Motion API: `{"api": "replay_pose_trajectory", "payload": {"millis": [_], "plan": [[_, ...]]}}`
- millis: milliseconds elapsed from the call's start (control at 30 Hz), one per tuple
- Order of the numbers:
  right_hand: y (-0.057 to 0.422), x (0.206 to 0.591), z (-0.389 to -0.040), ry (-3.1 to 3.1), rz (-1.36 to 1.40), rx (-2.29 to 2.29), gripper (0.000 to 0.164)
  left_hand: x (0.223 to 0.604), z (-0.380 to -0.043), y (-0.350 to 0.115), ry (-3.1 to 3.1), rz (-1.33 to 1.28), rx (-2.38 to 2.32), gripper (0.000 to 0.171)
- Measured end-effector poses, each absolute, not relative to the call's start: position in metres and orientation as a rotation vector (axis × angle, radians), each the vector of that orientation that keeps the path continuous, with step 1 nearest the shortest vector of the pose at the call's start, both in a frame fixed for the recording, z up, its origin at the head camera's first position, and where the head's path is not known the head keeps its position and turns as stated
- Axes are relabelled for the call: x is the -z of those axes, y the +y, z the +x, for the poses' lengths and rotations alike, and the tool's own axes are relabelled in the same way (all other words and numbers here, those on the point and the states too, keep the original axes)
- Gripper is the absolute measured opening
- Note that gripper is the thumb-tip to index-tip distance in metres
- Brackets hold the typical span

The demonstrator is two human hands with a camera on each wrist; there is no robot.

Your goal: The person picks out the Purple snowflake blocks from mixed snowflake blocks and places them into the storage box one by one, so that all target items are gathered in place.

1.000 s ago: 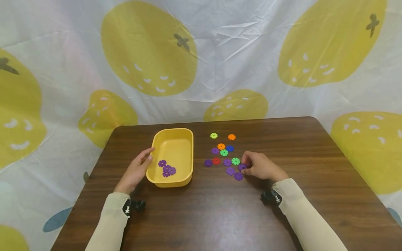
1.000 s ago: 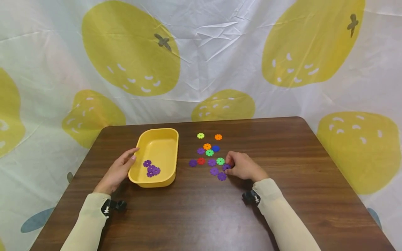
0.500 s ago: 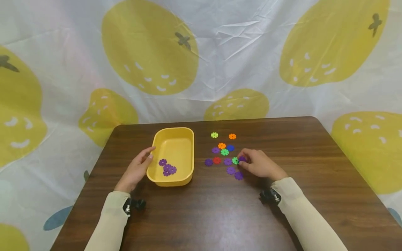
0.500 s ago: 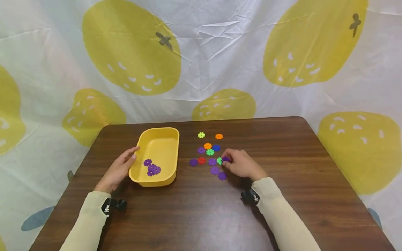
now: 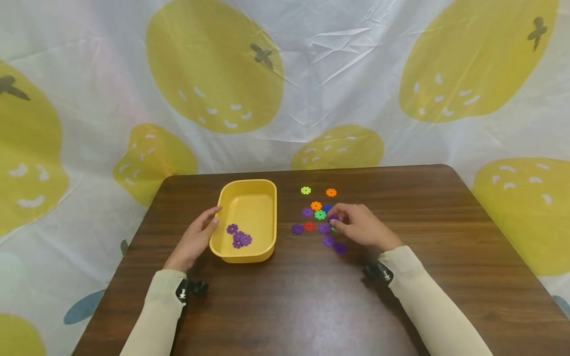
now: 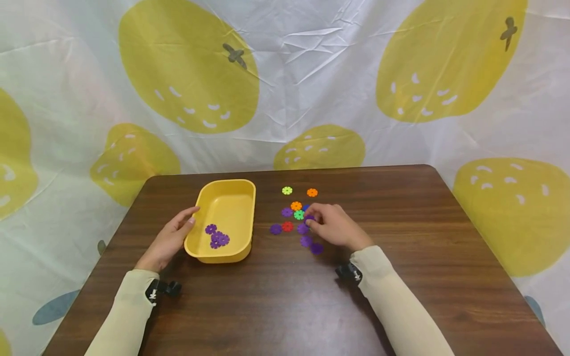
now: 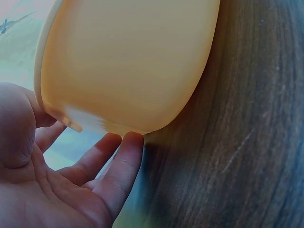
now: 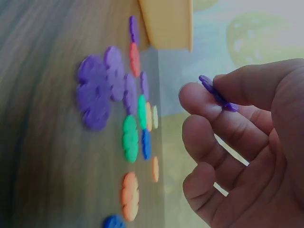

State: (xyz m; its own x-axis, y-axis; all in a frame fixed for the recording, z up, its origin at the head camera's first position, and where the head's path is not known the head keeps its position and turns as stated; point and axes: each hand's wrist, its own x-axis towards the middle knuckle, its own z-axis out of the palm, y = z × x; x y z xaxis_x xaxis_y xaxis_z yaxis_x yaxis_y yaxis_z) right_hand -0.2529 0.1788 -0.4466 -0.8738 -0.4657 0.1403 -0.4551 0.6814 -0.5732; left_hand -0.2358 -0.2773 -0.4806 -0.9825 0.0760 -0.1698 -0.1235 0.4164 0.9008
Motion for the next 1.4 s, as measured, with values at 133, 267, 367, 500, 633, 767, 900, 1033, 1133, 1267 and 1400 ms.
{"api": "replay_pose_trajectory", "payload": {"millis": [133, 267, 367, 500, 633, 767, 900, 1033, 1133, 1267, 1400], "plan": [[0.169, 0.442, -0.255, 2.871, -0.818, 0.984, 0.02, 0.481, -0.236, -0.276, 2.481, -0.04, -1.609, 0.051], [0.159, 0.438, -0.258, 2.874, -0.848, 1.008, 0.018, 0.481, -0.237, -0.276, 2.468, -0.023, -1.633, 0.05], [0.151, 0.434, -0.259, 2.867, -0.865, 1.036, 0.017, 0.481, -0.239, -0.276, 2.458, -0.024, -1.648, 0.049], [0.139, 0.431, -0.261, 2.847, -0.885, 1.071, 0.018, 0.481, -0.239, -0.276, 2.46, -0.039, -1.643, 0.049], [0.127, 0.431, -0.263, 2.819, -0.895, 1.123, 0.016, 0.481, -0.237, -0.275, 2.474, -0.039, -1.619, 0.05], [0.114, 0.43, -0.265, 2.796, -0.897, 1.164, 0.016, 0.48, -0.236, -0.274, 2.478, -0.033, -1.616, 0.049], [0.1, 0.43, -0.268, 2.783, -0.908, 1.176, 0.016, 0.479, -0.236, -0.273, 2.475, -0.03, -1.62, 0.049], [0.086, 0.431, -0.272, 2.763, -0.946, 1.194, 0.017, 0.479, -0.236, -0.273, 2.475, -0.038, -1.608, 0.049], [0.074, 0.431, -0.274, 2.723, -0.971, 1.228, 0.019, 0.479, -0.236, -0.273, 2.471, -0.041, -1.603, 0.05], [0.06, 0.431, -0.276, 2.693, -0.998, 1.255, 0.021, 0.478, -0.236, -0.274, 2.467, -0.033, -1.605, 0.049], [0.047, 0.433, -0.279, 2.699, -1.026, 1.24, 0.023, 0.478, -0.237, -0.274, 2.472, -0.025, -1.597, 0.049]]}}
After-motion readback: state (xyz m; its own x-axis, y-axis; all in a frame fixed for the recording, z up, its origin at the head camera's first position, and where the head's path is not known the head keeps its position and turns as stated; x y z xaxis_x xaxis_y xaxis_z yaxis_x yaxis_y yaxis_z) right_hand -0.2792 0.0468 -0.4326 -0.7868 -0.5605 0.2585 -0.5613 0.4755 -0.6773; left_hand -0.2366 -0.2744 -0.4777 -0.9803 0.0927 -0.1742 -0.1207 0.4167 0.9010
